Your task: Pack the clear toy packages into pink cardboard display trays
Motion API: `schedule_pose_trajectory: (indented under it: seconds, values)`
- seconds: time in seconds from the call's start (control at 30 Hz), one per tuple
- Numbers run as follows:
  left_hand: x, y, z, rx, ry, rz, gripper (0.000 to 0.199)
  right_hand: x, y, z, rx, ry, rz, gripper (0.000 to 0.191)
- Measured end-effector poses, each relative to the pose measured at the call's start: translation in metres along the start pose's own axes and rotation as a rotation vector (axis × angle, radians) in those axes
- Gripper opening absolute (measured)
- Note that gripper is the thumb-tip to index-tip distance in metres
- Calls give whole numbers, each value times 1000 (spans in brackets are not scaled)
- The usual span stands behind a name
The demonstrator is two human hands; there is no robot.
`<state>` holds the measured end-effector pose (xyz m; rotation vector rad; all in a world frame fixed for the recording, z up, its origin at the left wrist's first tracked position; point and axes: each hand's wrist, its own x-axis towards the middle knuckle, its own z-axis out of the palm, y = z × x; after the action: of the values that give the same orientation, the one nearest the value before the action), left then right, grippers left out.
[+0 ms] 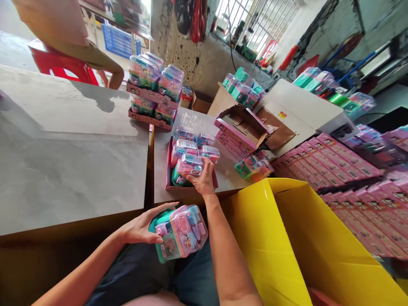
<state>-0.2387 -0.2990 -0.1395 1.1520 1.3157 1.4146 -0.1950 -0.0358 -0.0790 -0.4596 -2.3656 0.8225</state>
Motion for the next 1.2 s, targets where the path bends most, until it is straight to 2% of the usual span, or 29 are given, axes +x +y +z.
schedule_pose_trajectory:
  seconds: [0.17,0.23,0.33,0.43,0.53,0.63,0.7,0.77,0.83,0.9,0.97,1.07,1.13,1.2]
  values:
    - [1,1,4,-34,-7,-16,106,-4,-6,12,244,-244,37,93]
    - [2,1,4,-44,-3,-20,105,-9,-8,10,317,-293,70,92]
    - [2,2,6,-149,-3,-1,103,-25,-5,-5,451,-202,148,88]
    - [6,5,9,-303,42,51,97,-57,-1,-30,505,-152,240,79]
    - [20,11,18,-304,173,89,89,-97,-6,-47,519,-174,240,95]
    - [39,18,35,-192,335,74,85,-127,-17,-50,556,-180,186,112]
    - [50,23,48,-126,387,54,88,-138,-20,-47,544,-132,198,120]
    - [57,26,58,-68,386,64,92,-143,-17,-44,582,-37,249,117]
    - [59,30,62,15,355,124,91,-144,-9,-45,705,26,303,103]
    - [59,37,56,163,303,223,84,-142,1,-50,835,52,327,84]
    - [62,50,42,386,297,350,68,-133,11,-57,899,119,305,74]
    - [78,81,12,791,457,495,43,-105,27,-64,926,223,250,69]
    - [98,101,-8,1042,532,503,38,-81,37,-63,944,226,222,66]
    - [120,112,-24,1251,492,438,40,-58,47,-57,955,188,197,63]
